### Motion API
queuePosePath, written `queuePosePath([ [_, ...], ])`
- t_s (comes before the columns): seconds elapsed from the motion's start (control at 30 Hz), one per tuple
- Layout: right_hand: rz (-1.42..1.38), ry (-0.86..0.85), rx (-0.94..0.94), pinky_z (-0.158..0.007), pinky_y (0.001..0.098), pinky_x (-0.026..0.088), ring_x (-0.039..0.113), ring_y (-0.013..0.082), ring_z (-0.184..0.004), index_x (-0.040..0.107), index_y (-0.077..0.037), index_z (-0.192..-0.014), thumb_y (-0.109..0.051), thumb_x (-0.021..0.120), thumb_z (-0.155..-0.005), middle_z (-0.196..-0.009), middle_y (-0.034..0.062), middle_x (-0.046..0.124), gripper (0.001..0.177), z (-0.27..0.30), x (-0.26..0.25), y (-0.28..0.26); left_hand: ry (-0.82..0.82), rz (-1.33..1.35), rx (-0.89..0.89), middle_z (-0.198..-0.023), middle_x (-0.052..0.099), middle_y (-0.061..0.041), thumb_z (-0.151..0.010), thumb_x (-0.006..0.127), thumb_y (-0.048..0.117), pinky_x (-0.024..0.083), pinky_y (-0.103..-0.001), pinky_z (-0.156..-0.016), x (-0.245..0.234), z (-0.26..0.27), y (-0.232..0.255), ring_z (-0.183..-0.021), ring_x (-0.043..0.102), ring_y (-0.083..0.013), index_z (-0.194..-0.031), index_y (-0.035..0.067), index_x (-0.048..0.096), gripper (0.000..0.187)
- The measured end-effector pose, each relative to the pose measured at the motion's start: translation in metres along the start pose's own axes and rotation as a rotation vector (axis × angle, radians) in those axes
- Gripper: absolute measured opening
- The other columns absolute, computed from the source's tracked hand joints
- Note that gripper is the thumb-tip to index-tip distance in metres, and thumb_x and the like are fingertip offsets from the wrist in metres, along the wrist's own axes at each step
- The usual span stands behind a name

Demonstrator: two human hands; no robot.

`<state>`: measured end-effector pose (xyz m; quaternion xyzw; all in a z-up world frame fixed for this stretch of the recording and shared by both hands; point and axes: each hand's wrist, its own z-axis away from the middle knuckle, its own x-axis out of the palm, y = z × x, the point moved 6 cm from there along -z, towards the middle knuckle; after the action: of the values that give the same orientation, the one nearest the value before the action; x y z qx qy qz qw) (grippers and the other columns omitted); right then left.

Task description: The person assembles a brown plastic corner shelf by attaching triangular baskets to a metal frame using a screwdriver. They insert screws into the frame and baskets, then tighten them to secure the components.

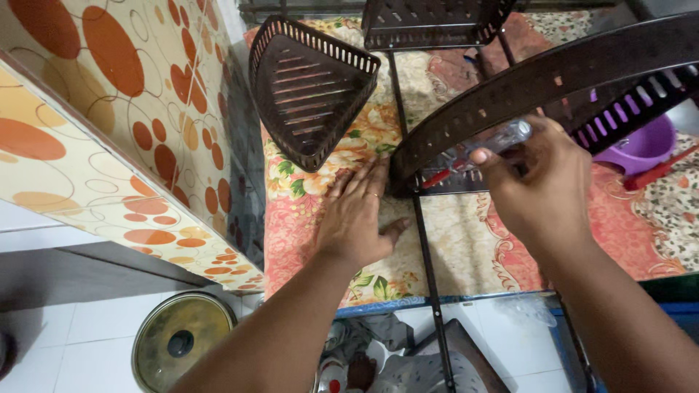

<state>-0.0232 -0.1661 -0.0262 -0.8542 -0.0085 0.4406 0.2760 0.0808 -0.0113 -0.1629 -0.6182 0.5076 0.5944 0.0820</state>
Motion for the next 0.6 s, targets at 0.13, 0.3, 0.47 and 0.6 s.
queuePosePath([
  [0.13, -0.006, 0.015, -0.013, -0.066, 0.0331, 0.051, 0.069, 0.0182, -0.072, 0.071, 0.001, -0.112, -0.008, 0.083, -0.086, -0.092, 0.0140, 0.074, 0.030, -0.004, 0.004, 0.010, 0.006, 0.006, -0.004, -0.161, 0.035, -0.015, -0.077, 0.079, 0.048, 0.016, -0.047, -0.123, 0.001, 0.000, -0.001, -0.150, 0.030, -0.0271, -0.158, 0.002, 0.020, 0.109],
  [0.3, -0.244, -0.153, 0.104, -0.065, 0.0285, 0.048, 0.062, 0.0094, -0.074, 0.066, -0.002, -0.104, -0.007, 0.078, -0.088, -0.087, 0.0065, 0.072, 0.021, -0.018, 0.012, 0.031, -0.008, 0.004, -0.003, -0.162, 0.035, -0.013, -0.079, 0.077, 0.046, 0.016, -0.046, -0.124, 0.003, 0.001, -0.001, -0.150, 0.032, -0.0254, -0.158, 0.003, 0.019, 0.108],
  [0.47, -0.318, -0.168, 0.162, -0.064, 0.0273, 0.049, 0.060, 0.0085, -0.073, 0.059, -0.005, -0.098, -0.015, 0.079, -0.088, -0.083, 0.0016, 0.067, 0.025, -0.014, 0.010, 0.023, -0.082, -0.005, -0.044, -0.162, 0.031, -0.013, -0.078, 0.077, 0.046, 0.014, -0.044, -0.123, 0.003, -0.003, -0.001, -0.150, 0.028, -0.0250, -0.158, 0.004, 0.015, 0.110],
  [0.6, -0.113, 0.006, 0.133, -0.060, 0.0327, 0.048, 0.060, 0.0142, -0.066, 0.059, 0.000, -0.094, -0.017, 0.084, -0.087, -0.076, 0.0075, 0.064, 0.032, 0.005, 0.004, -0.004, -0.058, 0.023, -0.007, -0.163, 0.030, -0.014, -0.077, 0.078, 0.044, 0.013, -0.045, -0.122, -0.003, -0.001, 0.002, -0.150, 0.026, -0.0269, -0.157, 0.002, 0.016, 0.110],
])
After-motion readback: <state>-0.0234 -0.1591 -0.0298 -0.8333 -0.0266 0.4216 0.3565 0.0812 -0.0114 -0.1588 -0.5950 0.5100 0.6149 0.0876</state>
